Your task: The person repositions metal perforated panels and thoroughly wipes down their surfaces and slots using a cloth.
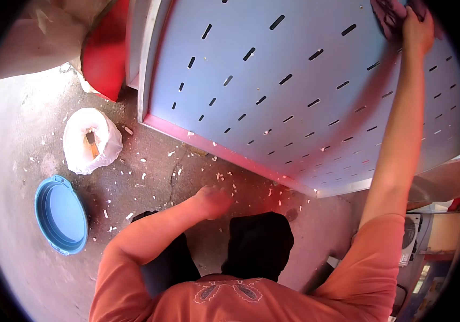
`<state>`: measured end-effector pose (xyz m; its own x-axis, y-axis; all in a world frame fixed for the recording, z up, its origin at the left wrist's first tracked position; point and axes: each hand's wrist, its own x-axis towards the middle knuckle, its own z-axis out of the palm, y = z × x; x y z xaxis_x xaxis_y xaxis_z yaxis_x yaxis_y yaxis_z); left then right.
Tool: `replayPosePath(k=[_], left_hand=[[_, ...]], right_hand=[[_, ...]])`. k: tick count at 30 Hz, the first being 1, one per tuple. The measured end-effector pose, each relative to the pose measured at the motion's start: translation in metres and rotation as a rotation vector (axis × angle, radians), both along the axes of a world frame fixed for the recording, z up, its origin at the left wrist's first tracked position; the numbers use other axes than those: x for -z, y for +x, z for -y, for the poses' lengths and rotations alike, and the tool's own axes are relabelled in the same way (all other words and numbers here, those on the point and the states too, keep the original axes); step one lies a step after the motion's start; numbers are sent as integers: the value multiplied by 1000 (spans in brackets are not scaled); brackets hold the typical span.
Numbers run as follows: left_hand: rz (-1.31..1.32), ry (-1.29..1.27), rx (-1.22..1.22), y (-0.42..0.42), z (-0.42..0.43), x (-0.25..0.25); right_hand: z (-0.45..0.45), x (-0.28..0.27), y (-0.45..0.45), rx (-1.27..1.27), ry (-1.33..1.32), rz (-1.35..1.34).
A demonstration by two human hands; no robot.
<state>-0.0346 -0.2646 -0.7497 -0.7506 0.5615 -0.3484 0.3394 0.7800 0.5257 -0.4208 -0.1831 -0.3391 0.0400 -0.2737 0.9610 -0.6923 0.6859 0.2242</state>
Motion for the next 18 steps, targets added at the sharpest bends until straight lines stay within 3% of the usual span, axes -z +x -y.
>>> replayPosePath(k=[1, 3, 4, 6, 7, 9, 10, 12, 13, 15, 16, 18], left_hand=[[-16, 51, 3, 2, 0, -3], [-13, 64, 9, -2, 1, -1], [10, 34, 13, -4, -4, 2], [100, 5, 21, -5, -9, 0], [154, 3, 16, -12, -5, -5], [186, -13, -19, -18, 4, -13], [172, -24, -45, -18, 8, -13], [162, 0, -100, -14, 18, -9], [160, 32, -124, -15, 27, -4], [79, 97, -269, -18, 42, -7], [5, 130, -392, -20, 45, -13], [184, 435, -643, -35, 49, -28]], right_hand=[[7, 8, 0, -24, -114, 11], [41, 100, 23, -13, 118, -287], [46, 159, 59, 12, 274, 12], [63, 258, 120, -141, 641, 185], [62, 307, 137, -344, 809, 357], [52, 369, 163, -427, 963, 756], [42, 390, 169, -485, 789, 826], [20, 367, 195, -602, 182, 1906], [4, 352, 202, -896, -152, 2071], [-29, 327, 216, -1269, -561, 2150], [-41, 328, 218, -1207, -646, 2174], [-61, 343, 224, -1186, -715, 2160]])
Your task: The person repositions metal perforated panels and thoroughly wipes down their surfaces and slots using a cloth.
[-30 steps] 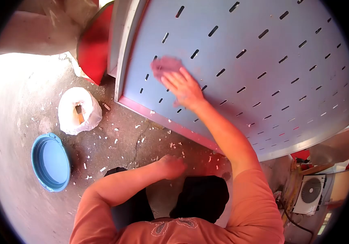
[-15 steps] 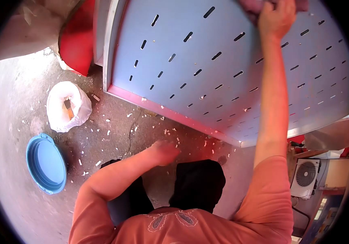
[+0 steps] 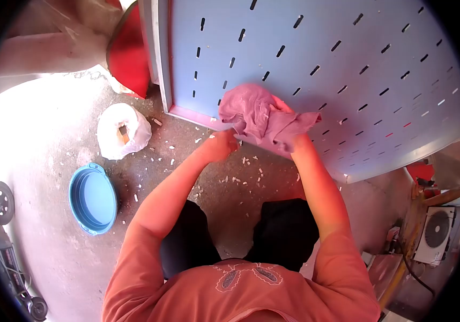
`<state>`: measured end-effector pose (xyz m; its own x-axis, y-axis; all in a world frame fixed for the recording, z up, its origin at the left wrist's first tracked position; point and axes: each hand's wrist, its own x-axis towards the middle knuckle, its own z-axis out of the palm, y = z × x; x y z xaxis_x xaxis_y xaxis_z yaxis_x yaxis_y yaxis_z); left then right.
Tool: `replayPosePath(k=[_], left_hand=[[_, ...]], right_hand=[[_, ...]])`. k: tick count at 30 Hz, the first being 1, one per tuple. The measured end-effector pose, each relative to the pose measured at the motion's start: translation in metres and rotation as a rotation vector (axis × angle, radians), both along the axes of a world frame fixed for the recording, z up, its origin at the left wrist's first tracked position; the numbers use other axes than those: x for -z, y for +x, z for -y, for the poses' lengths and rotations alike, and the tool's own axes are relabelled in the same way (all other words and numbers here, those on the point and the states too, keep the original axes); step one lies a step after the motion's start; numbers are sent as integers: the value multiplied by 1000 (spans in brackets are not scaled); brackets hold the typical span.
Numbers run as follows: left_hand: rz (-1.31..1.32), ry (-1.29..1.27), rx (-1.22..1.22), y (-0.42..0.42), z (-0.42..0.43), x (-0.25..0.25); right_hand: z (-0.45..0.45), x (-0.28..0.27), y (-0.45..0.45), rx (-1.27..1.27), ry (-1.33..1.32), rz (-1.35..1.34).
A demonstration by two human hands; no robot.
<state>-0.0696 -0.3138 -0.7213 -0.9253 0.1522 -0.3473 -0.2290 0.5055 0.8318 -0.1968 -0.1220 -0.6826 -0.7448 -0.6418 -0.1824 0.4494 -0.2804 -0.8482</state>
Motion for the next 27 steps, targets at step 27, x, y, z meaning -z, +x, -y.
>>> replayPosePath(k=[27], left_hand=[[-59, 715, -592, -28, -61, -94]], right_hand=[[-40, 17, 31, -14, -343, -385]])
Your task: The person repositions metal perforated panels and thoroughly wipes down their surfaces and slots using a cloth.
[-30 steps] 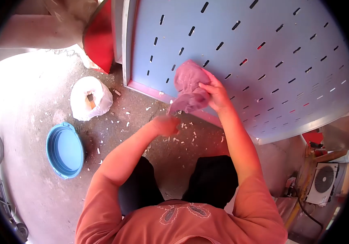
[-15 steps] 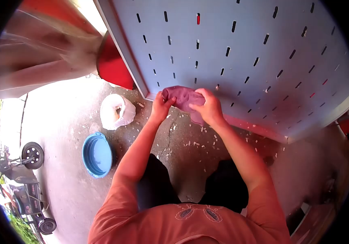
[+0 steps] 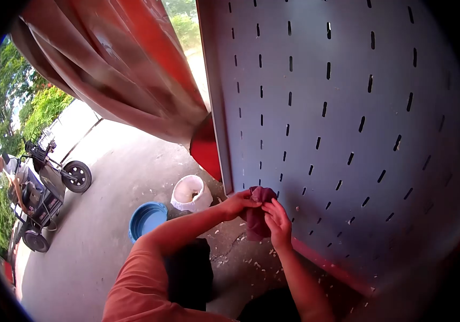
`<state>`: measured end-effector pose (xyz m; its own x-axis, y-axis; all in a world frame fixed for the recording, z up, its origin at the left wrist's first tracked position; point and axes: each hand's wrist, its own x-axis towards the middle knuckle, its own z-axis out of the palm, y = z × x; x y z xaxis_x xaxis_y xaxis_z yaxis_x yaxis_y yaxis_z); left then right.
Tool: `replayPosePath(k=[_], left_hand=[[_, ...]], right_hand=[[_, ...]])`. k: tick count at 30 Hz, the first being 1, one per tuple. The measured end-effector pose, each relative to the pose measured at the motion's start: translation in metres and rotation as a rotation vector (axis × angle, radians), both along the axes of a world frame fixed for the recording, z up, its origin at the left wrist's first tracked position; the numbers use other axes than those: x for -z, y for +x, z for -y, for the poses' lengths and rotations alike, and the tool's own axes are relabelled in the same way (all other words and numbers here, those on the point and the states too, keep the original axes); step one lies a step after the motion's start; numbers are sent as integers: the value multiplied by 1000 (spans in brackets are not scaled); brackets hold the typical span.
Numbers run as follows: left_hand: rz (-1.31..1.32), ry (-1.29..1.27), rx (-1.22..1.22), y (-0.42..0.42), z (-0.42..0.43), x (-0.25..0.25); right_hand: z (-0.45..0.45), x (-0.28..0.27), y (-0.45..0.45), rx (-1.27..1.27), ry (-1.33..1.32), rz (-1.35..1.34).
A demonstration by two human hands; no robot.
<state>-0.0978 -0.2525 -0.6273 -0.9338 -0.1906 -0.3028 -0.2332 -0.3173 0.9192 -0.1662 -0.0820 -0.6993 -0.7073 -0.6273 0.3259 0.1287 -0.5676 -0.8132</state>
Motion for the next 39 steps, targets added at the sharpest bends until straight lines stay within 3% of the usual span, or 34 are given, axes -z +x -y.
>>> replayPosePath(k=[3, 5, 6, 10, 12, 16, 20, 24, 26, 28, 30, 34, 35, 36, 39], left_hand=[[-108, -152, -162, -16, 20, -44], [-262, -405, -287, -27, 41, -77], [-322, -384, -379, -33, 49, -91], [-625, -906, -745, -86, 93, -145], [-745, -1321, -826, -115, 97, -173], [-763, -1622, -916, -203, 122, -132], [-942, -1519, -919, -227, 149, -179], [-901, -1460, -910, -251, 194, -307], [-879, -1466, -914, -255, 196, -340], [-989, -1528, -951, -259, 202, -328], [-1053, -1679, -832, -231, 180, -261], [-1123, -1804, -227, -173, 139, -118], [-1159, -1792, -228, -177, 135, -125], [-1189, -1777, -230, -181, 136, -137], [-1259, -1807, -325, -205, 131, -218]], right_hand=[[-10, 13, -13, 18, 168, 58], [-8, 26, -15, 24, 196, 41], [-6, 31, -14, 28, 211, 38], [-7, 25, -8, -47, 273, 0], [-11, 27, -8, -62, 320, -5], [-19, 27, -19, -9, 402, 0], [-24, 30, -33, 93, 440, 8], [-40, 51, -42, 108, 570, -34], [-54, 63, -49, 106, 596, 34], [-64, 62, -55, 152, 609, 61], [-71, 41, -67, 263, 596, 28], [-83, -79, -106, 884, 755, -881], [-84, -120, -114, 994, 768, -1014], [-91, -152, -131, 1156, 857, -1339], [-110, -212, -183, 1498, 940, -1432]])
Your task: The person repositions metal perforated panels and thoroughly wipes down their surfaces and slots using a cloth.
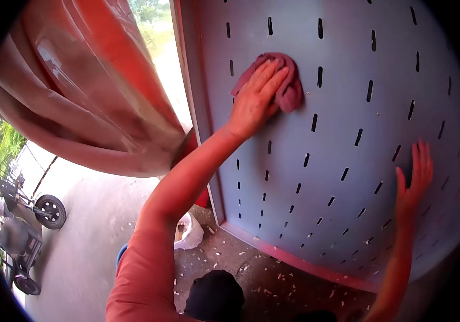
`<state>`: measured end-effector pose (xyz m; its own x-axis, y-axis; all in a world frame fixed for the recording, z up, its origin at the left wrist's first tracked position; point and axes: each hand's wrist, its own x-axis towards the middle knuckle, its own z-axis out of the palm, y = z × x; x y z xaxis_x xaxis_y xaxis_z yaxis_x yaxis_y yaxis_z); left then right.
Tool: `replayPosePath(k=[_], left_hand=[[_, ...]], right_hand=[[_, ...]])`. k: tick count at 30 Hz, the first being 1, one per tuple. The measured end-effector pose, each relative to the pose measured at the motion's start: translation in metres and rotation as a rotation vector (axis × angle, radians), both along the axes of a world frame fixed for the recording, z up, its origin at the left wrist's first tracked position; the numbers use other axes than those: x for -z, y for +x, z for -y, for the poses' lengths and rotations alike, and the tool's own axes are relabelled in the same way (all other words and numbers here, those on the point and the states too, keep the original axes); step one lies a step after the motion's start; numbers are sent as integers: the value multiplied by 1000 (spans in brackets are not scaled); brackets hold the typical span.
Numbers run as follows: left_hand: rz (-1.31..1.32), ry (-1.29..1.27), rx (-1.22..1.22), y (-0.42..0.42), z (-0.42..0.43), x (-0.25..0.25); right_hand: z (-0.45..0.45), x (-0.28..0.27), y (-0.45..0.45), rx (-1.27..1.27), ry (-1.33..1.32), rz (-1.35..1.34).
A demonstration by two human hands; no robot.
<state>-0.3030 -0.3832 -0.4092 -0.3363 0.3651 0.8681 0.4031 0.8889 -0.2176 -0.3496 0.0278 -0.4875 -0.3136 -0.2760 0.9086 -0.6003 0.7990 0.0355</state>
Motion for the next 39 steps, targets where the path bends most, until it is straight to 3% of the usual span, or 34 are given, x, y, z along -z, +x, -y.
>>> replayPosePath(k=[3, 6, 8, 11, 12, 15, 18, 19, 20, 21, 24, 25, 29, 30, 33, 35, 36, 37, 39], left_hand=[[-188, 167, -39, -51, 3, -107], [-260, 306, -90, -59, -8, -124], [-224, 254, -114, -42, -15, -60], [42, 155, -44, 10, -32, 61], [83, 85, -46, 19, -29, 80], [73, 56, -90, 13, -18, 34], [-203, 123, -106, -42, 6, -75], [-65, 292, -131, -36, -7, -114], [43, 451, -316, -45, -1, -146], [-170, 340, -127, -53, -4, -155], [-192, 291, -92, -41, -18, -101], [-329, 204, -93, -45, -15, -57], [-55, 249, -111, 12, -18, 141], [1, 242, -118, 21, -4, 160], [-32, 231, -188, 19, 28, 106], [-127, 599, -208, -6, 58, 34], [25, 857, -112, -6, 68, -9], [114, 924, -201, -3, 65, -31], [-231, 639, -233, -23, 70, 5]], right_hand=[[-10, -1, -32, 120, 126, -177], [-10, -4, -30, 42, 89, -177], [-10, 1, -31, 65, 86, -180], [-10, 5, -34, 65, 77, -189], [-10, 4, -35, 61, 75, -195], [-8, 4, -33, 52, 67, -192], [-2, 4, -28, 47, 38, -179], [-2, 5, -29, 51, 31, -176], [-2, 7, -31, 49, 27, -171], [-3, 8, -34, 48, 16, -171], [-6, 9, -39, 29, 22, -178], [-6, 9, -39, 23, 25, -185], [-4, 7, -36, 31, 40, -223], [-3, 7, -38, 33, 46, -234], [-5, 8, -40, 32, 57, -242], [-5, 8, -43, 27, 55, -252], [-4, 8, -43, 22, 52, -256], [-3, 8, -42, 22, 52, -254], [-5, 7, -41, 31, 54, -255]])
